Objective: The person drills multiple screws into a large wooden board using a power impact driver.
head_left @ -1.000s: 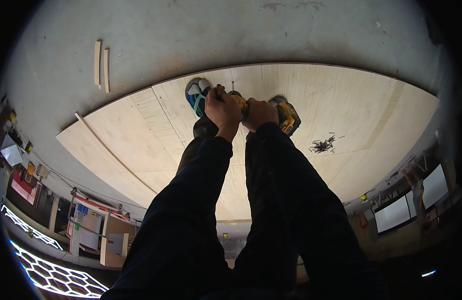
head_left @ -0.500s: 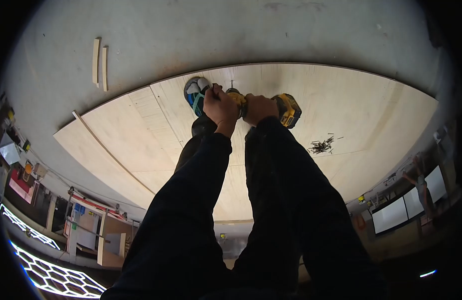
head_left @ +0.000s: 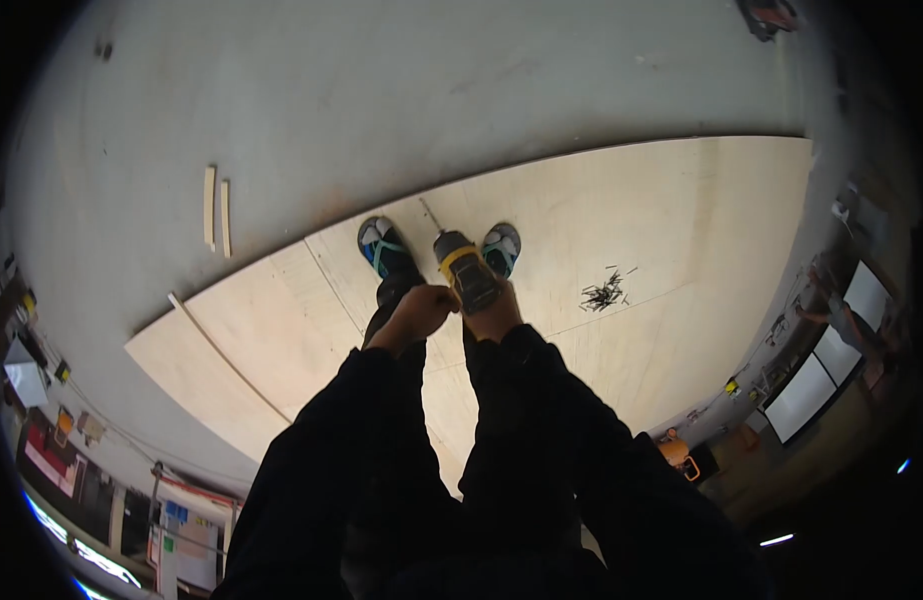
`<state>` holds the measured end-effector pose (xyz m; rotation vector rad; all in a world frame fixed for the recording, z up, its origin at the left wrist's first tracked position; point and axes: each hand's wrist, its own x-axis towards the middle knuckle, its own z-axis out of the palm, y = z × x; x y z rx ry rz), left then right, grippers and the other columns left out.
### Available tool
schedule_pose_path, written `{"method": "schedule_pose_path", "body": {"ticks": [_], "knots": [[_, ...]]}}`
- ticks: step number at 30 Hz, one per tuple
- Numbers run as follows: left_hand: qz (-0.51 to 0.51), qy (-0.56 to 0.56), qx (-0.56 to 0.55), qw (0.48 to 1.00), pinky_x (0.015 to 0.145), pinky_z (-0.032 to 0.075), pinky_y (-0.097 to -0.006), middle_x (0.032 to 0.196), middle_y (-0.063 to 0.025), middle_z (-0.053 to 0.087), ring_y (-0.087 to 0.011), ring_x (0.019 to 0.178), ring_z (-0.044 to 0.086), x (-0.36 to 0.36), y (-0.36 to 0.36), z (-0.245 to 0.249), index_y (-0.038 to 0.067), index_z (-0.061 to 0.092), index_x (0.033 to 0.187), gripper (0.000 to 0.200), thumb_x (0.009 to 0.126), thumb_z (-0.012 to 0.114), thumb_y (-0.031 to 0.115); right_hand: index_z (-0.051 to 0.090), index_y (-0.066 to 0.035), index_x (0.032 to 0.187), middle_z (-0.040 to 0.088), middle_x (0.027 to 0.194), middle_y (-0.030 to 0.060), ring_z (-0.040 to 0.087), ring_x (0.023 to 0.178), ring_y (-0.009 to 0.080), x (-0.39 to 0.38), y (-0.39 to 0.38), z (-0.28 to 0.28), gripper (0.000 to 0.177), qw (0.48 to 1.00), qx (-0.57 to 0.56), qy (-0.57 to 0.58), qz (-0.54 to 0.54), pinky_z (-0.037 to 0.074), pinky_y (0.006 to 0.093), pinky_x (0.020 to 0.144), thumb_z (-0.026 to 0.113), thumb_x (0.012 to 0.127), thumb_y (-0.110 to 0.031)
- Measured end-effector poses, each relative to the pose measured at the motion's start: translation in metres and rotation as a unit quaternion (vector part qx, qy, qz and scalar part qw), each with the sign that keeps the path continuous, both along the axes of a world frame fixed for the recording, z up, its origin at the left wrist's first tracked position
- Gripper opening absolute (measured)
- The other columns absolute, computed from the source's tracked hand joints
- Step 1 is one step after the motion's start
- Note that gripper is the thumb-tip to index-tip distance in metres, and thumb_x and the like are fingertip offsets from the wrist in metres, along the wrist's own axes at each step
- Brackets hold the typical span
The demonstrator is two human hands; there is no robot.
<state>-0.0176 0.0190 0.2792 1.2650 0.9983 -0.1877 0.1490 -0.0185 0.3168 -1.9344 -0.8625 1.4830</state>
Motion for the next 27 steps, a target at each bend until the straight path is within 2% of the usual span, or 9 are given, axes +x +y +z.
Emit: {"method": "schedule_pose_path", "body": {"ticks": [6,8,13,15,16,21,22,24,27], "knots": [[-0.074,0.032,0.049,0.996,0.082,0.053,-0.0429,0.09,-0.0183,0.071,-0.0355,0.09,0.069,-0.002,0.016,0.047,0.005,0.071,0.096,0.025,0.092,0.059,0.027,0.066,-0.001,0.111,0.073,0.094,0.0121,0.071,0.086,0.0183,-0.004,-0.006,0.038,0.038,0.999,-0.011,0.043,-0.027,0.056,0.0315,0.075,0.078,0.075,-0.006],[-0.038,-0.019,0.002,0.999,0.08,0.053,-0.0426,0.09,-0.0183,0.071,-0.0352,0.088,0.069,-0.004,0.014,0.054,0.005,0.071,0.099,0.025,0.093,0.06,0.027,0.064,-0.001,0.115,0.073,0.098,0.014,0.072,0.089,0.0217,0.002,-0.013,0.04,0.044,0.996,-0.027,0.076,-0.039,0.056,0.034,0.079,0.079,0.074,-0.006],[-0.134,0.027,0.02,0.99,0.075,0.052,-0.039,0.087,-0.0164,0.071,-0.0301,0.081,0.07,-0.001,0.019,0.069,0.003,0.072,0.099,0.025,0.094,0.062,0.025,0.065,-0.003,0.108,0.071,0.093,0.0145,0.07,0.086,0.0316,0.016,-0.028,0.038,0.042,0.999,0.032,0.031,-0.026,0.055,0.0384,0.076,0.083,0.072,-0.014],[-0.045,0.031,-0.113,0.992,0.069,0.05,-0.0328,0.077,-0.0091,0.069,-0.0185,0.069,0.064,0.009,0.014,0.074,0.002,0.073,0.1,0.024,0.094,0.064,0.023,0.065,-0.005,0.103,0.07,0.087,0.0122,0.069,0.083,0.031,0.022,-0.043,0.042,0.04,0.991,0.073,-0.021,-0.108,0.055,0.0378,0.073,0.085,0.071,-0.017],[-0.009,0.04,-0.155,0.987,0.061,0.045,-0.0271,0.068,-0.0019,0.06,-0.009,0.061,0.051,0.021,0.016,0.086,0.003,0.075,0.1,0.024,0.096,0.063,0.023,0.065,-0.007,0.101,0.069,0.086,0.0103,0.069,0.082,0.0299,0.027,-0.042,0.056,0.04,0.986,0.087,-0.023,-0.142,0.054,0.0376,0.072,0.086,0.069,-0.017],[0.239,0.01,-0.293,0.926,0.047,0.03,-0.022,0.063,0.004,0.05,-0.0044,0.051,0.038,0.091,-0.027,0.09,0.002,0.07,0.093,0.025,0.099,0.061,0.025,0.064,-0.006,0.1,0.069,0.089,0.0082,0.068,0.081,0.0286,0.056,-0.066,0.065,0.035,0.963,0.075,-0.028,-0.258,0.053,0.0369,0.072,0.082,0.071,-0.013],[0.231,0.013,-0.294,0.927,0.047,0.03,-0.022,0.063,0.004,0.05,-0.0044,0.051,0.038,0.107,-0.033,0.092,0.002,0.07,0.093,0.025,0.099,0.061,0.025,0.064,-0.006,0.1,0.069,0.089,0.0082,0.068,0.081,0.0286,0.063,-0.072,0.064,0.035,0.96,0.074,-0.029,-0.267,0.053,0.0369,0.072,0.082,0.071,-0.013],[0.33,-0.015,-0.354,0.875,0.045,0.026,-0.0219,0.062,0.0059,0.045,-0.004,0.049,0.037,0.139,-0.04,0.096,0.006,0.066,0.087,0.023,0.098,0.06,0.024,0.064,-0.006,0.1,0.069,0.088,0.0085,0.068,0.081,0.0286,0.081,-0.08,0.066,0.032,0.951,0.114,-0.04,-0.285,0.053,0.0367,0.072,0.079,0.073,-0.01],[0.335,0.025,-0.279,0.9,0.044,0.026,-0.0221,0.062,0.0063,0.043,-0.0044,0.047,0.036,0.186,-0.032,0.101,0.007,0.063,0.083,0.021,0.097,0.059,0.022,0.065,-0.005,0.101,0.069,0.09,0.0091,0.068,0.082,0.0283,0.118,-0.095,0.077,0.032,0.943,0.12,-0.055,-0.305,0.053,0.0364,0.072,0.079,0.073,-0.009]]}}
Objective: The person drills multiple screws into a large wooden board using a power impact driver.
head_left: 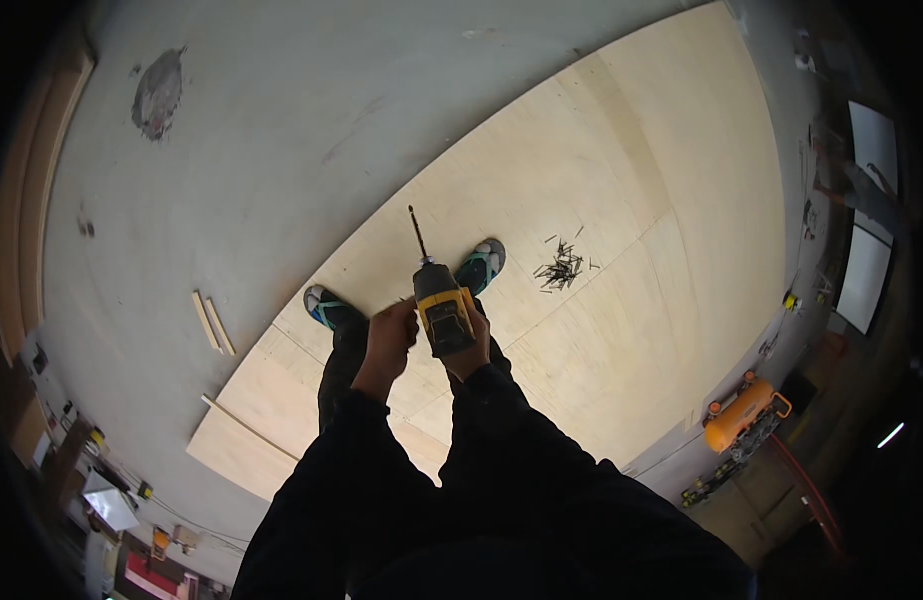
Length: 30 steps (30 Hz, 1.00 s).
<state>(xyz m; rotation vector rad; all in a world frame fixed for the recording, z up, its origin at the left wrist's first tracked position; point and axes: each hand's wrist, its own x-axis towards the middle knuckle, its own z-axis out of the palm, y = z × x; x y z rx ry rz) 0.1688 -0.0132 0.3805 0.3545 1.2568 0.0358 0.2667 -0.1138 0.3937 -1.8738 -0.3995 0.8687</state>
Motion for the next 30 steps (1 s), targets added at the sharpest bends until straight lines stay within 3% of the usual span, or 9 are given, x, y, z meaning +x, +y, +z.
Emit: {"method": "schedule_pose_path", "body": {"ticks": [1,2,5,8,13,18,27,30], "knots": [[-0.003,0.032,0.03,0.999,0.043,0.026,-0.0222,0.061,0.0065,0.042,-0.0046,0.047,0.035,0.015,0.003,-0.002,0.008,0.062,0.081,0.02,0.097,0.058,0.021,0.065,-0.005,0.101,0.069,0.09,0.0091,0.068,0.082,0.0282,0.011,-0.008,0.001,0.032,1.0,0.008,-0.028,0.003,0.053,0.0361,0.072,0.079,0.073,-0.008],[0.059,0.044,0.008,0.997,0.043,0.026,-0.0216,0.06,0.0066,0.04,-0.0052,0.045,0.033,0.029,0.009,-0.007,0.008,0.061,0.086,0.02,0.098,0.058,0.024,0.066,-0.004,0.104,0.069,0.092,0.0091,0.068,0.082,0.0266,0.019,-0.018,-0.001,0.033,0.999,0.022,-0.034,0.009,0.052,0.035,0.073,0.079,0.073,-0.008],[0.088,-0.011,0.013,0.996,0.046,0.028,-0.0208,0.066,0.0061,0.04,-0.0056,0.054,0.039,0.072,0.025,-0.007,0.012,0.058,0.091,0.028,0.1,0.058,0.038,0.066,-0.003,0.11,0.069,0.093,0.0096,0.068,0.082,0.0252,0.054,-0.042,0.016,0.039,0.998,0.043,0.003,0.054,0.052,0.0343,0.073,0.078,0.073,-0.007],[0.098,-0.061,0.003,0.993,0.05,0.032,-0.0227,0.067,0.0051,0.041,-0.0085,0.058,0.042,0.111,0.025,-0.007,0.015,0.051,0.082,0.037,0.099,0.057,0.047,0.064,-0.004,0.12,0.069,0.093,0.0115,0.069,0.085,0.0265,0.078,-0.065,0.027,0.049,0.997,0.042,-0.005,0.069,0.052,0.0343,0.076,0.077,0.073,-0.008],[0.079,-0.101,-0.055,0.99,0.05,0.03,-0.0233,0.067,0.0035,0.042,-0.0095,0.058,0.04,0.148,0.007,-0.011,0.015,0.047,0.076,0.041,0.1,0.053,0.049,0.064,-0.004,0.121,0.07,0.096,0.0137,0.069,0.086,0.0291,0.106,-0.09,0.036,0.049,0.998,0.032,-0.016,0.053,0.053,0.0353,0.075,0.076,0.074,-0.008],[0.093,-0.063,-0.046,0.993,0.049,0.03,-0.0236,0.063,0.0037,0.04,-0.0098,0.055,0.039,0.175,-0.008,-0.015,0.015,0.05,0.08,0.039,0.101,0.05,0.047,0.067,-0.004,0.117,0.071,0.097,0.0154,0.07,0.086,0.0302,0.119,-0.109,0.034,0.044,0.998,0.03,0.048,0.0,0.053,0.0371,0.074,0.076,0.074,-0.01],[0.02,0.052,0.028,0.998,0.046,0.03,-0.0244,0.064,0.0041,0.041,-0.0096,0.052,0.039,0.197,-0.016,-0.027,0.014,0.051,0.088,0.033,0.103,0.051,0.043,0.067,-0.007,0.118,0.071,0.095,0.0157,0.07,0.086,0.0312,0.136,-0.118,0.034,0.046,1.0,0.002,0.018,0.005,0.053,0.0375,0.075,0.077,0.073,-0.013],[0.015,0.026,0.017,0.999,0.046,0.031,-0.0237,0.064,0.0048,0.041,-0.0096,0.053,0.041,0.195,-0.013,-0.034,0.015,0.052,0.086,0.032,0.101,0.055,0.044,0.067,-0.006,0.118,0.071,0.094,0.0151,0.07,0.086,0.0309,0.141,-0.115,0.037,0.046,1.0,0.002,0.03,-0.007,0.053,0.0374,0.074,0.076,0.073,-0.013]]}}
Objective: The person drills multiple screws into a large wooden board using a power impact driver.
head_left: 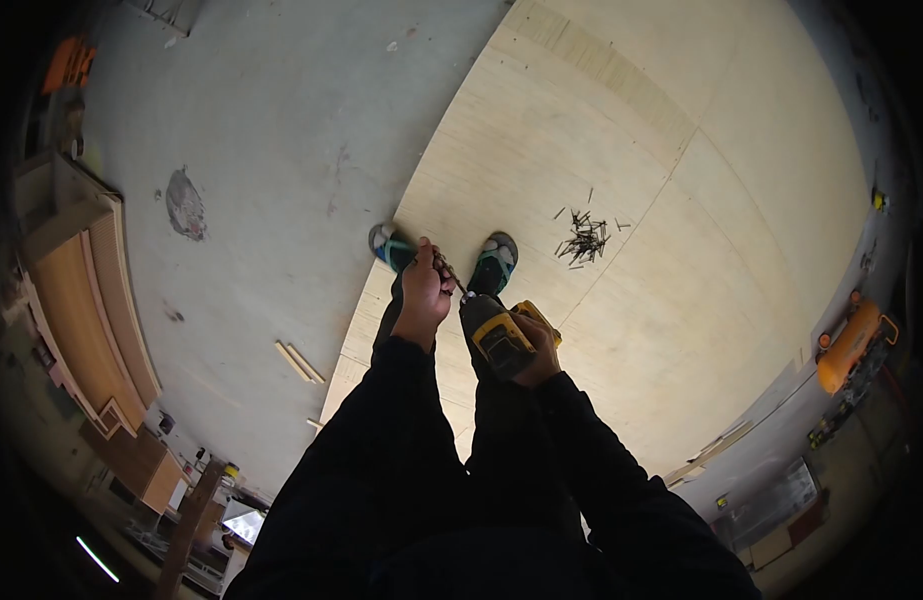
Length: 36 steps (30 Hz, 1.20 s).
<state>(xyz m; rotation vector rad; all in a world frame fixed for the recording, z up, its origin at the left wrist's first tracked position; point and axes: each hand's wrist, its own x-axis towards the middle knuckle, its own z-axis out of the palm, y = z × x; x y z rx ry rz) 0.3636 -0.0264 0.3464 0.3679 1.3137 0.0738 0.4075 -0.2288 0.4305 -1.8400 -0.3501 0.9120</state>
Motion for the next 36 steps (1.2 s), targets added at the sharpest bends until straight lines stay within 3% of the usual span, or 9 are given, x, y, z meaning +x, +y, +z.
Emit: {"method": "schedule_pose_path", "body": {"ticks": [6,10,19,23,25,26,27,33,36], "knots": [[-0.13,-0.013,0.049,0.99,0.046,0.033,-0.0224,0.065,0.0056,0.043,-0.0074,0.057,0.045,0.003,0.015,-0.005,0.014,0.054,0.086,0.031,0.1,0.058,0.042,0.066,-0.006,0.118,0.072,0.093,0.0146,0.071,0.086,0.0308,0.005,0.01,-0.003,0.045,1.0,-0.011,0.02,-0.018,0.053,0.0368,0.073,0.076,0.075,-0.014],[-0.121,-0.019,-0.001,0.992,0.046,0.032,-0.0223,0.065,0.0057,0.043,-0.0074,0.056,0.044,0.009,0.023,-0.023,0.013,0.055,0.089,0.031,0.1,0.057,0.041,0.066,-0.007,0.117,0.072,0.092,0.014,0.071,0.086,0.0303,0.017,0.026,0.001,0.043,0.999,-0.039,0.018,0.009,0.053,0.0371,0.072,0.076,0.076,-0.016],[-0.192,0.134,-0.07,0.97,0.043,0.026,-0.022,0.067,0.0064,0.046,-0.0062,0.051,0.04,0.016,0.053,-0.126,0.014,0.064,0.086,0.019,0.095,0.06,0.03,0.066,-0.01,0.102,0.072,0.088,0.0144,0.07,0.086,0.0344,0.029,0.099,-0.061,0.03,0.979,-0.187,0.075,0.029,0.054,0.0427,0.072,0.075,0.078,-0.025],[-0.277,0.184,-0.033,0.942,0.051,0.036,-0.0282,0.066,0.0067,0.051,-0.0123,0.053,0.043,0.016,0.073,-0.178,0.013,0.069,0.084,0.016,0.089,0.06,0.024,0.067,-0.01,0.096,0.071,0.084,0.016,0.07,0.084,0.0359,0.031,0.131,-0.108,0.027,0.962,-0.258,0.072,0.053,0.054,0.0444,0.073,0.073,0.08,-0.031],[-0.316,0.17,-0.025,0.933,0.061,0.047,-0.0365,0.07,-0.0001,0.064,-0.0232,0.058,0.057,-0.001,0.092,-0.216,0.011,0.072,0.093,0.018,0.087,0.062,0.024,0.066,-0.01,0.094,0.071,0.083,0.0164,0.07,0.084,0.0362,0.031,0.143,-0.131,0.027,0.953,-0.288,0.068,0.068,0.054,0.0448,0.073,0.073,0.079,-0.031],[-0.534,0.089,0.179,0.821,0.066,0.05,-0.0388,0.077,-0.0053,0.068,-0.0273,0.067,0.063,-0.009,0.101,-0.236,0.012,0.072,0.097,0.02,0.086,0.063,0.026,0.067,-0.01,0.094,0.071,0.082,0.0164,0.07,0.084,0.0364,0.031,0.149,-0.141,0.027,0.946,-0.307,0.072,0.076,0.054,0.0453,0.073,0.074,0.078,-0.032],[-0.694,-0.007,0.363,0.622,0.071,0.052,-0.0411,0.084,-0.0104,0.072,-0.0314,0.076,0.068,-0.015,0.106,-0.255,0.012,0.072,0.102,0.024,0.085,0.065,0.027,0.067,-0.01,0.094,0.071,0.082,0.0164,0.07,0.084,0.0364,0.033,0.153,-0.151,0.027,0.944,-0.311,0.078,0.076,0.054,0.0453,0.073,0.074,0.078,-0.032],[-0.749,-0.004,0.365,0.554,0.078,0.054,-0.0402,0.094,-0.0145,0.072,-0.0332,0.09,0.069,-0.014,0.122,-0.312,0.016,0.069,0.112,0.032,0.083,0.066,0.029,0.068,-0.01,0.095,0.072,0.083,0.0152,0.07,0.083,0.0356,0.032,0.169,-0.204,0.028,0.932,-0.34,0.06,0.107,0.055,0.0446,0.074,0.074,0.077,-0.031],[-0.734,-0.006,0.362,0.574,0.079,0.054,-0.0403,0.097,-0.0158,0.072,-0.034,0.092,0.069,-0.007,0.122,-0.31,0.016,0.068,0.115,0.034,0.084,0.066,0.029,0.068,-0.009,0.098,0.072,0.085,0.0147,0.071,0.083,0.0348,0.039,0.175,-0.209,0.028,0.93,-0.343,0.065,0.112,0.055,0.0441,0.074,0.073,0.077,-0.027]]}}
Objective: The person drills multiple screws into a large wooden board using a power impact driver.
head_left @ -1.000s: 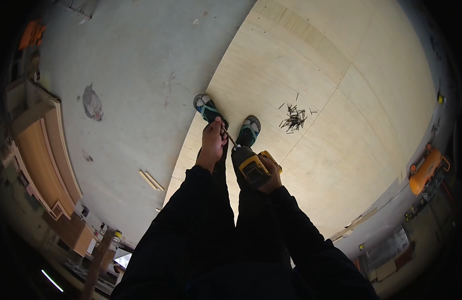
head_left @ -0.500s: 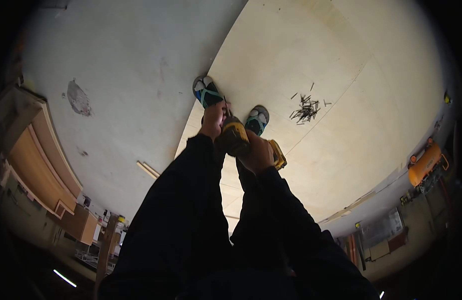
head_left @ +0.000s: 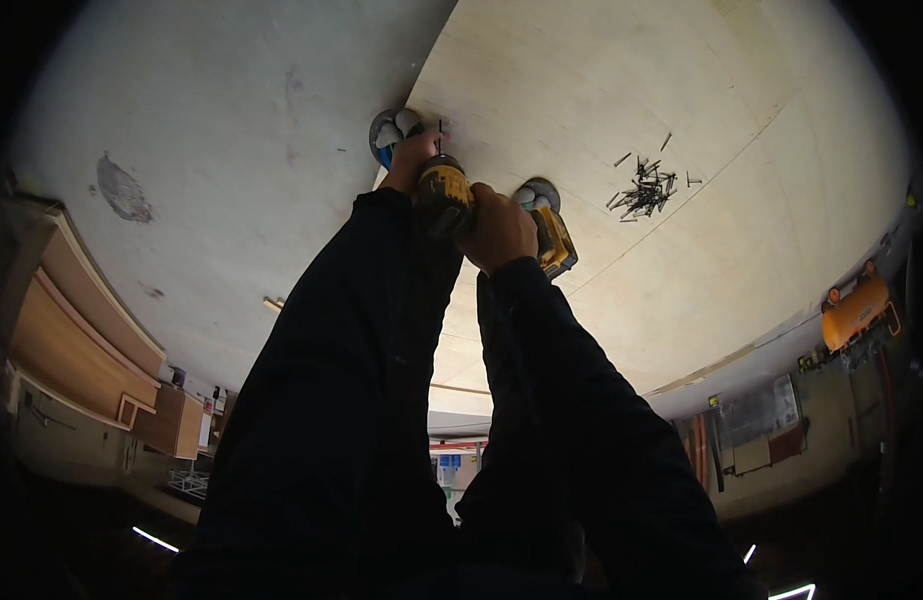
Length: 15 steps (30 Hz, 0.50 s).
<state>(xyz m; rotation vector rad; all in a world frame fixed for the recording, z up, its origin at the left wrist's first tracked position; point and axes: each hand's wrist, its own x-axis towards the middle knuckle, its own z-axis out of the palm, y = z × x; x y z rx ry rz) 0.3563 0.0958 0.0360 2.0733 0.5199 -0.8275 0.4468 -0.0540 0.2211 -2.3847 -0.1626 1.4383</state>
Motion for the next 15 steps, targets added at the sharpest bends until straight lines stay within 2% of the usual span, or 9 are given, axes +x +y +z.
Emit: {"method": "schedule_pose_path", "body": {"ticks": [6,8,9,11,12,13,14,15], "knots": [[0.036,0.029,-0.029,0.999,0.081,0.053,-0.0425,0.1,-0.0165,0.071,-0.0357,0.095,0.067,0.003,0.002,-0.011,0.019,0.067,0.118,0.035,0.086,0.062,0.032,0.068,-0.008,0.099,0.072,0.087,0.0153,0.071,0.084,0.0339,0.005,0.002,-0.014,0.029,1.0,-0.004,0.001,0.012,0.055,0.0438,0.076,0.072,0.077,-0.028],[-0.015,0.052,-0.004,0.999,0.08,0.052,-0.0435,0.102,-0.0142,0.072,-0.0348,0.096,0.068,-0.008,0.006,-0.033,0.018,0.067,0.119,0.036,0.088,0.058,0.034,0.067,-0.007,0.097,0.072,0.087,0.0158,0.071,0.084,0.0337,0.006,0.003,-0.013,0.031,1.0,-0.001,-0.001,0.023,0.056,0.0439,0.077,0.071,0.078,-0.031],[-0.014,0.051,-0.004,0.999,0.08,0.052,-0.0435,0.102,-0.0142,0.072,-0.0348,0.096,0.068,-0.01,0.007,-0.027,0.018,0.067,0.119,0.036,0.088,0.058,0.034,0.067,-0.007,0.097,0.072,0.087,0.016,0.071,0.086,0.0334,0.01,0.006,-0.011,0.03,0.999,-0.019,0.007,0.037,0.056,0.0437,0.078,0.071,0.078,-0.03],[0.115,0.132,0.11,0.978,0.079,0.052,-0.0446,0.097,-0.0142,0.073,-0.0351,0.091,0.069,-0.015,0.006,0.003,0.009,0.07,0.11,0.037,0.092,0.054,0.037,0.067,-0.007,0.097,0.072,0.088,0.0161,0.071,0.087,0.033,0.018,0.011,-0.008,0.029,0.998,-0.036,0.009,0.049,0.056,0.0435,0.079,0.071,0.078,-0.029],[0.115,0.126,0.111,0.979,0.079,0.052,-0.0446,0.097,-0.0142,0.073,-0.0351,0.091,0.069,-0.007,0.004,0.025,0.009,0.07,0.11,0.037,0.092,0.054,0.037,0.067,-0.007,0.097,0.072,0.089,0.0163,0.071,0.088,0.0329,0.021,0.013,-0.008,0.029,0.997,-0.048,0.019,0.062,0.056,0.0434,0.08,0.071,0.078,-0.028],[0.308,0.158,0.095,0.933,0.078,0.051,-0.0448,0.094,-0.015,0.073,-0.0353,0.088,0.069,0.013,0.003,0.056,0.005,0.071,0.103,0.04,0.094,0.052,0.038,0.067,-0.008,0.097,0.072,0.09,0.0165,0.071,0.089,0.0328,0.024,0.015,-0.007,0.028,0.995,-0.06,0.027,0.073,0.056,0.0432,0.081,0.07,0.078,-0.028],[0.489,0.182,0.075,0.85,0.077,0.051,-0.0449,0.09,-0.0158,0.073,-0.0354,0.085,0.068,0.031,0.001,0.084,0.0,0.072,0.096,0.045,0.096,0.049,0.039,0.067,-0.008,0.097,0.072,0.09,0.0165,0.071,0.089,0.0328,0.029,0.018,-0.006,0.028,0.996,-0.056,0.021,0.071,0.056,0.0432,0.081,0.07,0.078,-0.028],[0.488,0.176,0.078,0.851,0.077,0.051,-0.0449,0.09,-0.0158,0.073,-0.0354,0.085,0.068,0.045,-0.001,0.108,0.0,0.072,0.096,0.045,0.096,0.049,0.039,0.067,-0.007,0.097,0.072,0.09,0.0167,0.071,0.09,0.033,0.031,0.019,-0.004,0.028,0.994,-0.065,0.029,0.079,0.056,0.0432,0.081,0.07,0.078,-0.028]]}}
